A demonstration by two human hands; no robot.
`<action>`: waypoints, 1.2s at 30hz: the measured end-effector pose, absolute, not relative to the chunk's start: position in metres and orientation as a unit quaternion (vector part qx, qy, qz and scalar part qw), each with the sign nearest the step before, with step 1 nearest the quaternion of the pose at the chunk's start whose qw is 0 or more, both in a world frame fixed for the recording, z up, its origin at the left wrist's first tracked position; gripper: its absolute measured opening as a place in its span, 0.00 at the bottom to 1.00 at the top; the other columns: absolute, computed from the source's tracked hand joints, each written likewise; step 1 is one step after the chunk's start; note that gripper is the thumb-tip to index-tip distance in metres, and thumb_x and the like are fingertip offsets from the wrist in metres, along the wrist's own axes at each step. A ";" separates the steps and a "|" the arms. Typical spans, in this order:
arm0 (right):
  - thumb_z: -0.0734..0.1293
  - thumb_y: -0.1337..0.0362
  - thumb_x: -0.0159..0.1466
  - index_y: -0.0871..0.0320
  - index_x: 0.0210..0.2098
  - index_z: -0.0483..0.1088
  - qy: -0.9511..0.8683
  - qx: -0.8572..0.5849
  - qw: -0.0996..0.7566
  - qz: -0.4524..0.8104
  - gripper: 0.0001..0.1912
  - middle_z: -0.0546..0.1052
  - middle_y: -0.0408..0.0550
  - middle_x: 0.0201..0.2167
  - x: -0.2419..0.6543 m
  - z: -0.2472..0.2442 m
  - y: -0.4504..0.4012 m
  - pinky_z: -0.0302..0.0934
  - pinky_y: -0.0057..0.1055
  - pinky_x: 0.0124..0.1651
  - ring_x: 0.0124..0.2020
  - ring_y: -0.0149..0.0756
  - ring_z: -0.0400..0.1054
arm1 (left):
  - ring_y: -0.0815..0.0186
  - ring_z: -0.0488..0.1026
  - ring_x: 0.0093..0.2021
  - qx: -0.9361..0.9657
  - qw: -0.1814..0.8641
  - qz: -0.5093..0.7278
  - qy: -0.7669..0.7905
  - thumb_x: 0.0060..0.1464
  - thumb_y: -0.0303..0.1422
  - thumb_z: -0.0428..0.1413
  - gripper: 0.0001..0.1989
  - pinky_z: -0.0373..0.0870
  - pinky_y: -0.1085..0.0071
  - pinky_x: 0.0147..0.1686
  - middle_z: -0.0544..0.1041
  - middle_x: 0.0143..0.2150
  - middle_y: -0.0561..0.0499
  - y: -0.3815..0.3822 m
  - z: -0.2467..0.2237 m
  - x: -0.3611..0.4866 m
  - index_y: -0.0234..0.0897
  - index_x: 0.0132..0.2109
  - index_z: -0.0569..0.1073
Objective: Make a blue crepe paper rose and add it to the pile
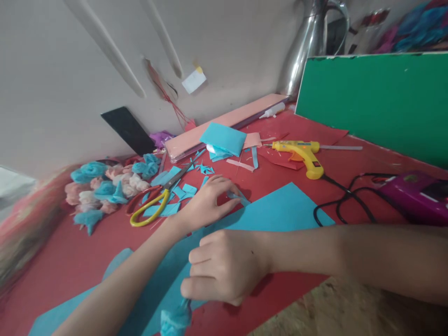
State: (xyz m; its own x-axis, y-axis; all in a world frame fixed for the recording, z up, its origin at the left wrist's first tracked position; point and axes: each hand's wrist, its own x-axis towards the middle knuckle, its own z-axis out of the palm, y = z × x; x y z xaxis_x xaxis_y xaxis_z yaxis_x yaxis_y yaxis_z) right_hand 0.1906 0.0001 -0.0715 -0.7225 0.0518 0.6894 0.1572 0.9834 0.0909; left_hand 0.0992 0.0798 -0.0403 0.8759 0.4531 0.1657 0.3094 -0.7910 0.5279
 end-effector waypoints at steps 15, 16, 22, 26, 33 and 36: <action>0.62 0.73 0.54 0.64 0.30 0.72 -0.913 -0.056 0.397 -0.076 0.07 0.65 0.41 0.17 0.190 -0.071 0.000 0.54 0.29 0.28 0.25 0.33 0.57 | 0.60 0.71 0.39 0.906 0.294 0.173 0.250 0.61 0.33 0.44 0.06 0.68 0.62 0.41 0.74 0.39 0.45 0.079 -0.041 0.095 0.37 0.37 0.63; 0.62 0.73 0.54 0.64 0.30 0.72 -0.913 -0.056 0.396 -0.075 0.08 0.65 0.41 0.17 0.190 -0.071 0.000 0.54 0.29 0.28 0.25 0.33 0.58 | 0.60 0.71 0.40 0.907 0.290 0.178 0.247 0.61 0.33 0.45 0.06 0.67 0.62 0.43 0.73 0.39 0.45 0.079 -0.041 0.094 0.37 0.37 0.63; 0.62 0.72 0.56 0.64 0.31 0.72 -0.926 -0.057 0.366 -0.073 0.08 0.66 0.41 0.18 0.190 -0.071 -0.001 0.54 0.29 0.29 0.26 0.33 0.59 | 0.60 0.70 0.42 0.934 0.266 0.149 0.184 0.61 0.32 0.44 0.08 0.65 0.59 0.48 0.73 0.39 0.46 0.081 -0.043 0.095 0.36 0.38 0.67; 0.62 0.72 0.55 0.64 0.31 0.72 -0.920 -0.055 0.380 -0.072 0.08 0.66 0.41 0.18 0.190 -0.071 0.000 0.54 0.29 0.28 0.25 0.33 0.59 | 0.61 0.70 0.43 0.951 0.229 0.136 0.155 0.61 0.29 0.44 0.07 0.53 0.53 0.59 0.73 0.39 0.47 0.082 -0.042 0.094 0.36 0.40 0.67; 0.60 0.72 0.56 0.64 0.31 0.71 -0.904 -0.071 0.417 -0.068 0.07 0.66 0.42 0.18 0.189 -0.073 -0.001 0.54 0.29 0.26 0.25 0.33 0.59 | 0.62 0.71 0.40 0.964 0.195 0.124 0.130 0.60 0.29 0.44 0.05 0.47 0.52 0.62 0.73 0.37 0.48 0.085 -0.039 0.090 0.36 0.37 0.64; 0.57 0.72 0.61 0.64 0.33 0.69 -0.866 -0.096 0.489 -0.031 0.10 0.70 0.43 0.20 0.187 -0.059 -0.006 0.57 0.28 0.29 0.25 0.32 0.60 | 0.63 0.72 0.40 0.961 0.200 0.136 0.137 0.61 0.30 0.43 0.07 0.50 0.55 0.62 0.73 0.38 0.49 0.087 -0.043 0.090 0.37 0.38 0.65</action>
State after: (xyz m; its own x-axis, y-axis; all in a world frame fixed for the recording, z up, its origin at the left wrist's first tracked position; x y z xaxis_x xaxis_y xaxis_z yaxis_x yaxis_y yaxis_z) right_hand 0.1870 -0.0060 -0.0589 -0.5030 0.1350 0.8537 0.1961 0.9798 -0.0394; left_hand 0.0896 0.0872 -0.0427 0.9257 0.3168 0.2068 0.2082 -0.8830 0.4206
